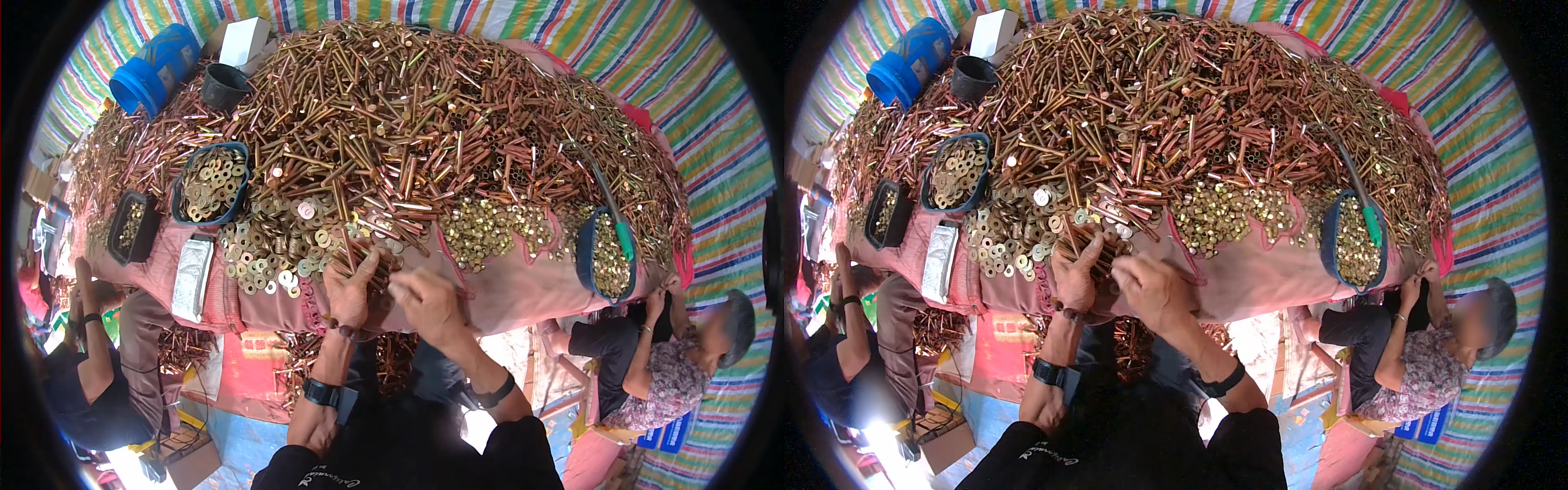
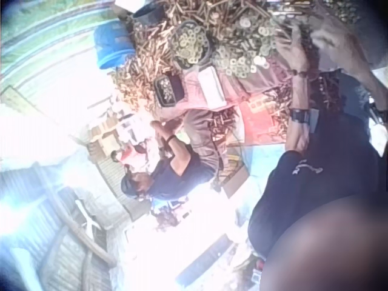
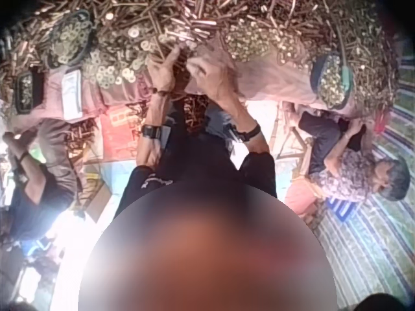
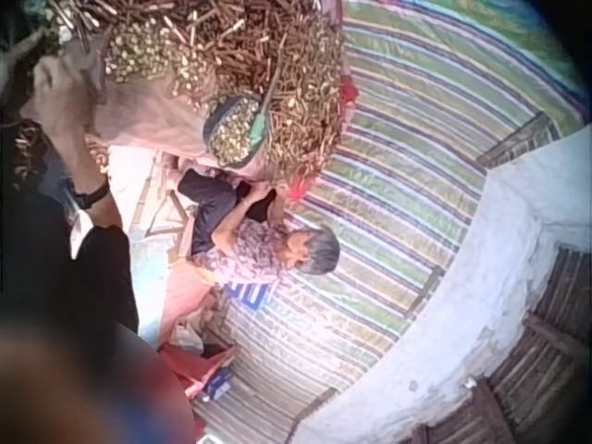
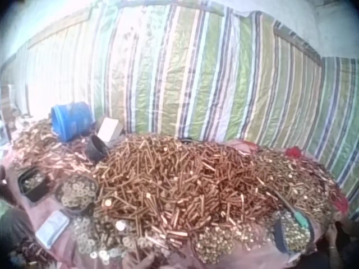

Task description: The person repeatedly picks up small brass-colored cylindrical metal parts from a large pile on a table, separates them by hand, and places them into smaller piles or containers. The person also occasionally moves parts between piles and adjusts the arrangement of the items on the table.

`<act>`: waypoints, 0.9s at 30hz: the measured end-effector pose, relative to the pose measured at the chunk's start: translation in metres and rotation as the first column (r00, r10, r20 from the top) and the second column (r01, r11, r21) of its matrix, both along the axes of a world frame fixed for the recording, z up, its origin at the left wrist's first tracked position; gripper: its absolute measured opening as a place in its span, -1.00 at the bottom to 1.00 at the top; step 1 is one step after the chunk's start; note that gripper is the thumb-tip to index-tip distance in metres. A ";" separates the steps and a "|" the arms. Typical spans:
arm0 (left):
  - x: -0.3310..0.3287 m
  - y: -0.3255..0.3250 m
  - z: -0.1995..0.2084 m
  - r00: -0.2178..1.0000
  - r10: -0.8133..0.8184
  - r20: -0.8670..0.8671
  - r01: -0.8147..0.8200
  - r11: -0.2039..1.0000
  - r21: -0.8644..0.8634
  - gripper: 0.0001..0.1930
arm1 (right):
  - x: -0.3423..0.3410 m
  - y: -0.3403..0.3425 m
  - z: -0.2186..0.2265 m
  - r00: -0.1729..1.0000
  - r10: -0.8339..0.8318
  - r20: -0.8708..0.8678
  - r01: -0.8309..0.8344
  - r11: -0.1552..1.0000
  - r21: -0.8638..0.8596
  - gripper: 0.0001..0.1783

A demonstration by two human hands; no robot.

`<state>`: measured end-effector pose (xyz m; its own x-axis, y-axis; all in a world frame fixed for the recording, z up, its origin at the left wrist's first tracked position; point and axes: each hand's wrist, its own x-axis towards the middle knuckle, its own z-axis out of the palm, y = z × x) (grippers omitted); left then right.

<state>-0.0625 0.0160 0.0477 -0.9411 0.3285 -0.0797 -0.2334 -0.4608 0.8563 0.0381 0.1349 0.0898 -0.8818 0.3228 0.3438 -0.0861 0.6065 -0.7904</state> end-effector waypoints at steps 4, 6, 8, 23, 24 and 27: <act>-0.001 0.000 -0.002 0.998 0.000 0.071 -0.007 0.994 0.109 -0.78 | 0.012 -0.020 -0.021 0.928 0.030 0.372 0.039 0.983 -0.177 -0.79; -0.001 0.001 -0.002 0.996 -0.018 0.088 0.003 0.987 0.164 -0.77 | 0.007 -0.028 -0.028 0.929 -0.007 0.370 0.033 0.997 -0.063 -0.74; -0.006 -0.002 0.000 0.997 -0.012 0.077 0.003 0.992 0.123 -0.81 | 0.000 -0.031 -0.031 0.899 -0.037 0.437 0.051 0.999 -0.020 -0.69; -0.004 -0.025 0.023 0.980 0.158 0.125 -0.176 0.972 0.155 -0.81 | -0.008 -0.021 -0.031 0.887 -0.051 0.459 0.205 0.934 -0.292 -0.64; -0.002 -0.028 0.021 0.978 0.163 0.133 -0.185 0.967 0.173 -0.80 | -0.007 -0.015 -0.033 0.869 0.012 0.495 0.250 0.852 -0.459 -0.64; 0.004 -0.036 0.017 0.978 0.133 0.162 -0.156 0.978 0.141 -0.77 | 0.004 -0.002 -0.037 0.913 -0.035 0.407 0.278 0.784 -0.556 -0.66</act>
